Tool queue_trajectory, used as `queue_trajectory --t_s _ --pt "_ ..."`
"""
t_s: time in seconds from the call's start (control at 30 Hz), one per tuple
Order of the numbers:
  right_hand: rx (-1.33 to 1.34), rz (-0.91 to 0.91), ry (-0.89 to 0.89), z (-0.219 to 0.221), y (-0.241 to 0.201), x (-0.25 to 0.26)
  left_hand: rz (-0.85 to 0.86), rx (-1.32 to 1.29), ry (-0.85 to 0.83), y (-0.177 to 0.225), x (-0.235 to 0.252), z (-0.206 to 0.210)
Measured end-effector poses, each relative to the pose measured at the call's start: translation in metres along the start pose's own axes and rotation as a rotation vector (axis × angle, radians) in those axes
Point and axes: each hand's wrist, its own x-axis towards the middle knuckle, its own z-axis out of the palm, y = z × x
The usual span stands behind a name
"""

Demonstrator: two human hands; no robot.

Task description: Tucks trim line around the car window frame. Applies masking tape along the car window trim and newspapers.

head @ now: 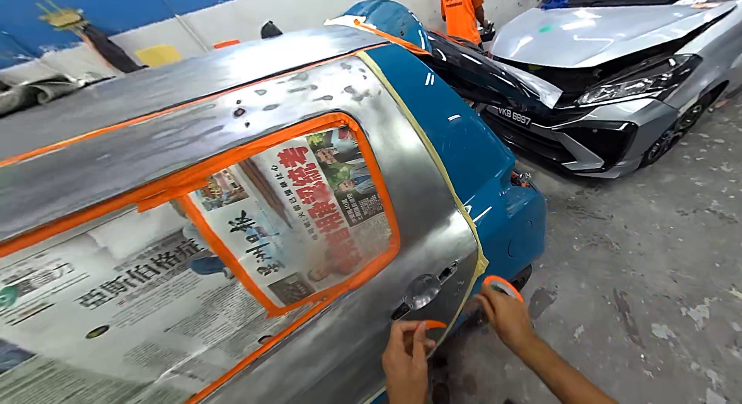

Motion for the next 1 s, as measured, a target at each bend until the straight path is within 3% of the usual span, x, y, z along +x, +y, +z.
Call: queue_trajectory --t_s 0.07,0.13,0.2,0.37,0.63,0.87,0.93,1.0 --pt "0.134 -0.144 0.117 -0.018 -0.024 0.003 -0.143 -0.149 0.023 -0.009 0.016 -0.016" --pt "0.146 -0.242 0.107 -0.025 -0.059 0.017 -0.225 -0.249 0.083 -0.022 0.034 -0.016" --pt "0.181 -0.276 0.046 -0.020 -0.087 0.038 -0.293 -0.333 0.115 -0.023 0.050 -0.008" --pt "0.302 -0.338 0.173 -0.002 -0.120 0.101 -0.391 -0.434 0.210 -0.017 0.095 0.008" --pt "-0.180 -0.448 0.396 -0.001 -0.150 0.144 -0.320 0.273 0.341 -0.039 0.140 0.023" --pt "-0.420 -0.756 0.630 -0.006 -0.155 0.161 -0.296 0.573 0.412 -0.034 0.143 0.019" --pt "-0.433 -0.757 0.584 -0.020 -0.165 0.167 -0.268 0.609 0.431 -0.036 0.144 0.011" --pt "-0.412 -0.698 0.482 -0.032 -0.177 0.170 -0.061 0.638 0.492 -0.043 0.142 0.013"
